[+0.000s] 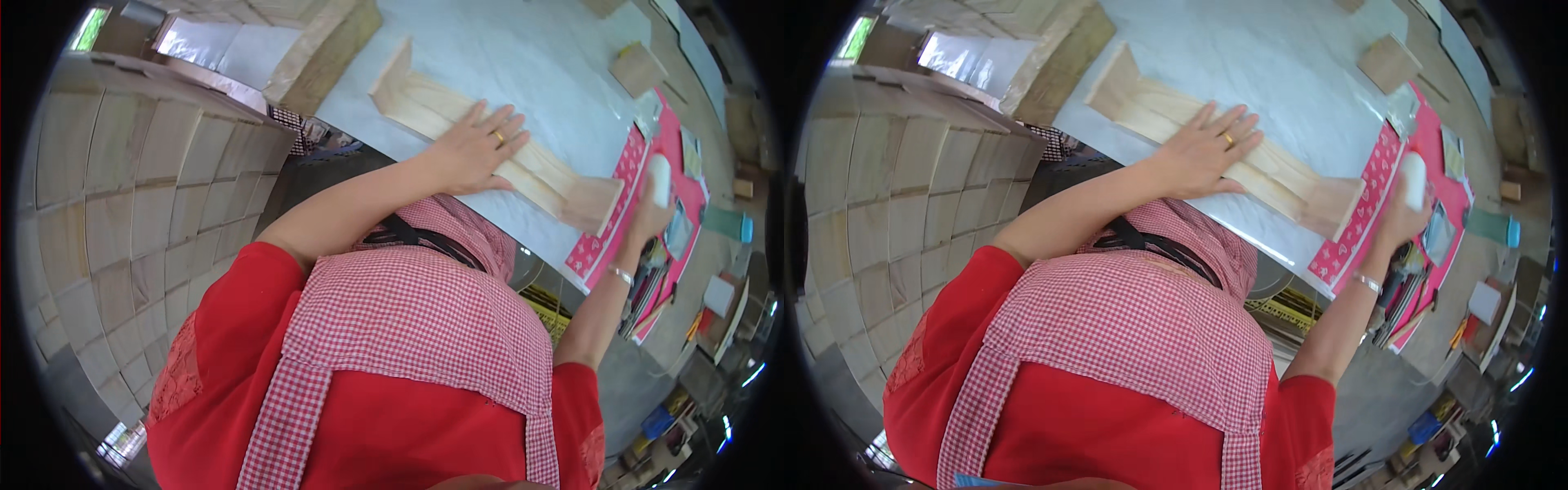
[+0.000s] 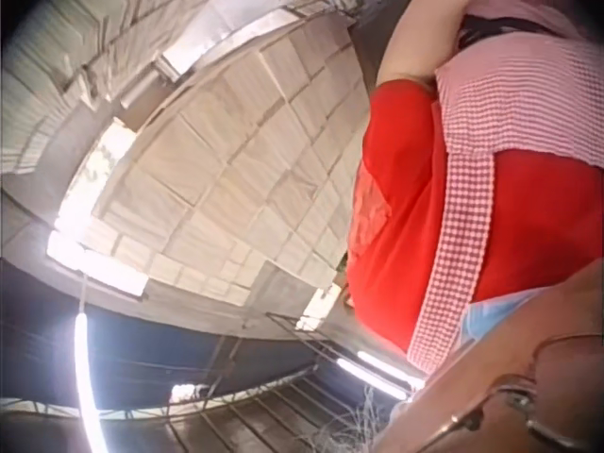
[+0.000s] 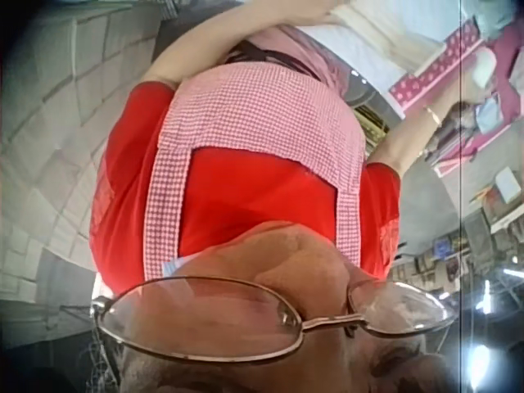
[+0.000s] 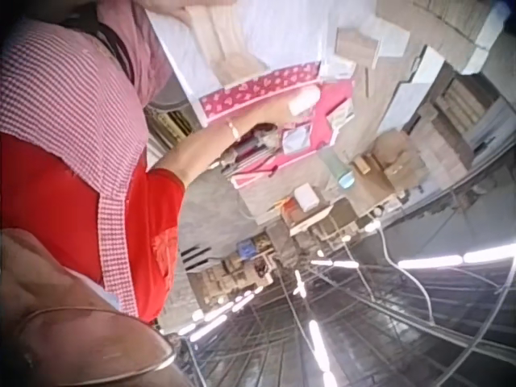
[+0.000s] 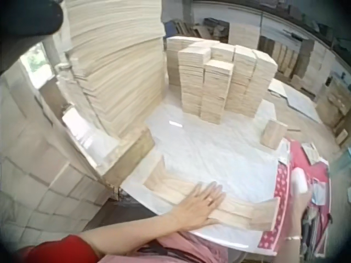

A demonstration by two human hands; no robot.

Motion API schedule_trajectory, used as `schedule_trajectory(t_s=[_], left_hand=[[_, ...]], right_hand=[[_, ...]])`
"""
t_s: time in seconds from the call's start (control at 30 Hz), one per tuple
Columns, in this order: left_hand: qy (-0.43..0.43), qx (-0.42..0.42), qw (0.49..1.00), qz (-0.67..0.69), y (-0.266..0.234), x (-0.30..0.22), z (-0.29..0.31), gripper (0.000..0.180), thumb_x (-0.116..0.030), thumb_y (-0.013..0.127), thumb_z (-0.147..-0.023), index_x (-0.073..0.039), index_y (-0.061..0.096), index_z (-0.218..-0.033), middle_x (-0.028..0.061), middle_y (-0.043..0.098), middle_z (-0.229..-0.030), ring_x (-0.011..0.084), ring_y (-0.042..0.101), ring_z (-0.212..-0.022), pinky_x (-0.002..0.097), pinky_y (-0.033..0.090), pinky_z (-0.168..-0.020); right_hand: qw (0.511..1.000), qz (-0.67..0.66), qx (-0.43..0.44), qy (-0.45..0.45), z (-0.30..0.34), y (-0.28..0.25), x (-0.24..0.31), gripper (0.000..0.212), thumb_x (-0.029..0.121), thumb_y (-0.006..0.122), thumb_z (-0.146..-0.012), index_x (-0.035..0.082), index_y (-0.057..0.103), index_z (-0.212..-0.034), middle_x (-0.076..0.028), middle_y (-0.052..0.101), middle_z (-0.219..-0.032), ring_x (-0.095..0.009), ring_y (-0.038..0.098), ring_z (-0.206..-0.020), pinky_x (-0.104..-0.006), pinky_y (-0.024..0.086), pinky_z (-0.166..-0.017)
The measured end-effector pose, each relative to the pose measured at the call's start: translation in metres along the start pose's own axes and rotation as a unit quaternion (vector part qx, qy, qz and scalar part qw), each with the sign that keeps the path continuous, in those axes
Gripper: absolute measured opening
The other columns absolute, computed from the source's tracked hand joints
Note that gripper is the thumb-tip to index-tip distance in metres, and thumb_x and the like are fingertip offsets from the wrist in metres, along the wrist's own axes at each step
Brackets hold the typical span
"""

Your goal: Assemble wooden boxes using wood glue and a pneumatic nail gun.

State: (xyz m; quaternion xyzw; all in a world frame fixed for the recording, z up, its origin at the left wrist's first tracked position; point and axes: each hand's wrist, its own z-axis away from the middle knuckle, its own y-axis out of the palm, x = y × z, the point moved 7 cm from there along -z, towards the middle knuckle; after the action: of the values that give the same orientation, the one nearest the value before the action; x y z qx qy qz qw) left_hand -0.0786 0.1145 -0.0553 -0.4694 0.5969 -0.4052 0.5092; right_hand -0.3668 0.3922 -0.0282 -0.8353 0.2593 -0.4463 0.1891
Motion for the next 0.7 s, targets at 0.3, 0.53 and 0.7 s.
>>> schedule_trajectory(t_s=[0.3, 0.53, 0.7], left_hand=[[-0.026, -0.040, 0.999, 0.024, -0.002, 0.000, 0.012, 0.082, -0.059, 0.055, -0.090, -0.009, 0.035, -0.151, 0.0166, 0.029, -0.158, 0.0353, 0.021, -0.149, 0.0613, 0.017, -0.117], [-0.078, -0.063, 0.993, 0.057, -0.002, 0.007, 0.019, 0.074, -0.057, 0.059, -0.086, -0.014, 0.045, -0.145, 0.0182, 0.034, -0.156, 0.0386, 0.027, -0.146, 0.0651, 0.020, -0.113], [-0.054, -0.151, 0.967, 0.196, -0.009, 0.011, 0.017, 0.064, -0.051, 0.058, -0.087, -0.020, 0.049, -0.141, 0.0175, 0.044, -0.149, 0.0412, 0.037, -0.140, 0.0653, 0.025, -0.110]], right_hand=[[0.924, -0.381, 0.018, 0.017, 0.057, -0.040, 0.186, 0.061, 0.040, 0.072, -0.089, -0.009, 0.053, -0.119, -0.016, 0.062, -0.103, -0.025, 0.065, -0.081, -0.0342, 0.056, -0.064], [0.893, -0.348, 0.286, 0.017, 0.153, 0.039, 0.281, 0.066, 0.033, 0.079, -0.082, -0.003, 0.048, -0.128, -0.014, 0.053, -0.122, -0.024, 0.059, -0.105, -0.0349, 0.050, -0.090], [0.886, -0.332, 0.312, -0.085, 0.167, 0.054, 0.314, 0.068, 0.032, 0.078, -0.084, -0.001, 0.044, -0.132, -0.014, 0.055, -0.122, -0.024, 0.061, -0.107, -0.0373, 0.052, -0.090]])
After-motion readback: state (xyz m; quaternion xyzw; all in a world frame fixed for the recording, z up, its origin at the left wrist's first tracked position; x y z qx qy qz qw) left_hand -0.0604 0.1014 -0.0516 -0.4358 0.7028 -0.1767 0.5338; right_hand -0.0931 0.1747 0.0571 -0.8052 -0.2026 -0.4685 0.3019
